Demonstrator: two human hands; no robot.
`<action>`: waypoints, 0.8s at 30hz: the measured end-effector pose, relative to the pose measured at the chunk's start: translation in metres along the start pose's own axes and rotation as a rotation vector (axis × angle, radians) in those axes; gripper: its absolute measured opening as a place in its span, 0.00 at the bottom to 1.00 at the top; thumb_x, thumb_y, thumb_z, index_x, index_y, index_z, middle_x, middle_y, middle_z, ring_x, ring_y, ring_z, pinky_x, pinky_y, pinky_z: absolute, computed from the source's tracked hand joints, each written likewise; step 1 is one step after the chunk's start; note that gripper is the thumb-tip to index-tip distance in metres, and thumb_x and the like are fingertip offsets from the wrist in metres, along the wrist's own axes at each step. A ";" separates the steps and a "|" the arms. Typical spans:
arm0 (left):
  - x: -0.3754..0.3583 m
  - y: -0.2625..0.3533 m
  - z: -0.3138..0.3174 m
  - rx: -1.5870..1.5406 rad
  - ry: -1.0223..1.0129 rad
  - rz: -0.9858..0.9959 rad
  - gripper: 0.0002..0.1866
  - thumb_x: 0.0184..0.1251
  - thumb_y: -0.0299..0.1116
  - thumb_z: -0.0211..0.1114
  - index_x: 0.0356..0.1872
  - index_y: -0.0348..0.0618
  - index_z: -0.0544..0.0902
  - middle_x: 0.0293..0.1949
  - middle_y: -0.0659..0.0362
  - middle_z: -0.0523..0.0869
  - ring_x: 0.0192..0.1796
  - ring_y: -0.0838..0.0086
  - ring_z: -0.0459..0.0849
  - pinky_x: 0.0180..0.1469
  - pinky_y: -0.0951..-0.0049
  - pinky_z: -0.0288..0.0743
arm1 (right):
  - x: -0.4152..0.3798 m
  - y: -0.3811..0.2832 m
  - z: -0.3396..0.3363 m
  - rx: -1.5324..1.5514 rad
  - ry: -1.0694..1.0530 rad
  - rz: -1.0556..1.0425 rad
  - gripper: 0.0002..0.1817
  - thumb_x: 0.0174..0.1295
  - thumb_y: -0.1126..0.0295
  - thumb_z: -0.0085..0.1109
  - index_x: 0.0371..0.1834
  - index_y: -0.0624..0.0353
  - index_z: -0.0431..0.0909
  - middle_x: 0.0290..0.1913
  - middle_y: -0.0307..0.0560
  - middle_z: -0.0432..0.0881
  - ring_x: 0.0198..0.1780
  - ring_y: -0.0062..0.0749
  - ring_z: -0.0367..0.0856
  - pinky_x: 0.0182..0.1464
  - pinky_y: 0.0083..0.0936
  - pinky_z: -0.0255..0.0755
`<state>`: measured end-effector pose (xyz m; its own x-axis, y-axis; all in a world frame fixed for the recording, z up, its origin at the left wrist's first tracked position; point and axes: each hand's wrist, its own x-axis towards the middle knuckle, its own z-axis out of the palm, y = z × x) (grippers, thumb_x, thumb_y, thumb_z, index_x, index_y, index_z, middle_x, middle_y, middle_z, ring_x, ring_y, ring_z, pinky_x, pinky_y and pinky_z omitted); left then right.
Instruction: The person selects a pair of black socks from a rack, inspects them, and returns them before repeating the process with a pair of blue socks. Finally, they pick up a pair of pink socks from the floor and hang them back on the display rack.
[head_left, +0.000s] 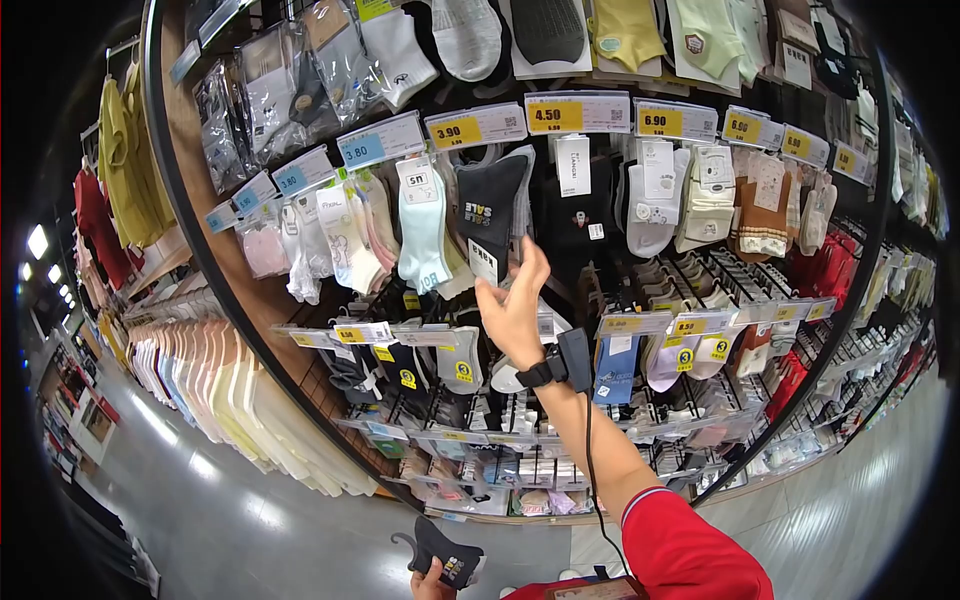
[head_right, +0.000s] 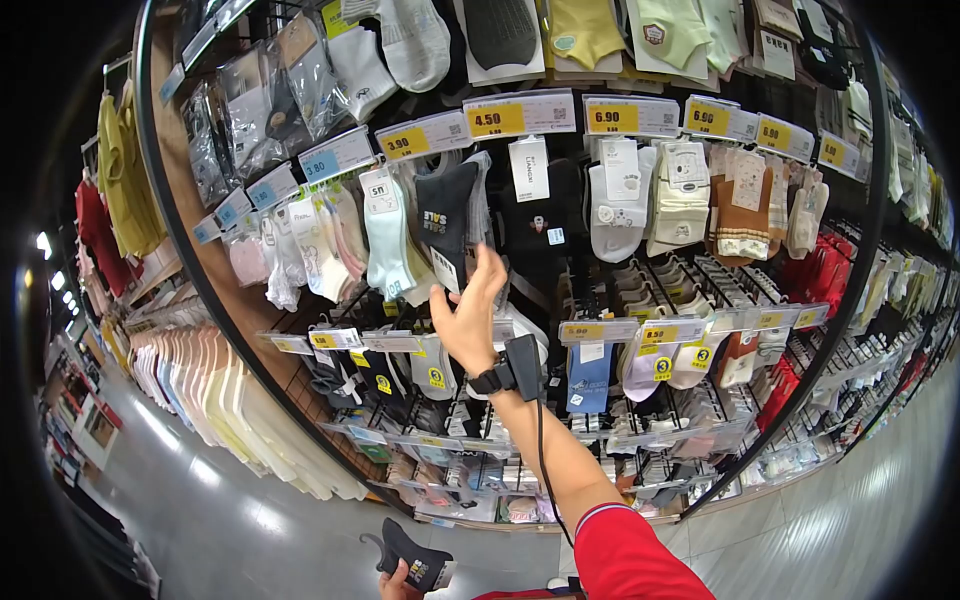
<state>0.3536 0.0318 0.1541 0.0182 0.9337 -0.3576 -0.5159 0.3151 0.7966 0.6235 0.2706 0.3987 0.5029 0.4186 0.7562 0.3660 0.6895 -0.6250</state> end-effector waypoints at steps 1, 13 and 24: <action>-0.001 0.002 -0.001 0.003 0.000 0.001 0.18 0.68 0.38 0.54 0.49 0.33 0.73 0.43 0.55 0.80 0.45 0.69 0.79 0.46 0.71 0.75 | 0.007 0.003 0.001 0.001 0.003 0.001 0.41 0.53 0.72 0.57 0.66 0.67 0.44 0.61 0.62 0.51 0.56 0.47 0.64 0.48 0.31 0.72; 0.010 0.035 0.019 -0.298 -0.131 0.173 0.17 0.69 0.29 0.46 0.56 0.35 0.67 0.52 0.54 0.77 0.54 0.65 0.76 0.59 0.64 0.68 | 0.040 0.038 -0.012 -0.001 -0.125 -0.068 0.36 0.53 0.71 0.61 0.63 0.68 0.53 0.59 0.61 0.54 0.58 0.47 0.64 0.53 0.31 0.71; 0.006 0.041 0.039 -0.411 -0.236 0.154 0.20 0.67 0.31 0.49 0.60 0.38 0.64 0.57 0.56 0.73 0.59 0.64 0.71 0.63 0.61 0.61 | 0.033 0.031 -0.012 -0.161 -0.122 -0.321 0.32 0.51 0.72 0.59 0.60 0.69 0.59 0.57 0.61 0.63 0.58 0.47 0.65 0.51 0.30 0.69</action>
<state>0.3655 0.0566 0.2038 0.0836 0.9921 -0.0932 -0.8218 0.1215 0.5566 0.6611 0.2988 0.4016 0.2494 0.2707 0.9298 0.6128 0.6993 -0.3680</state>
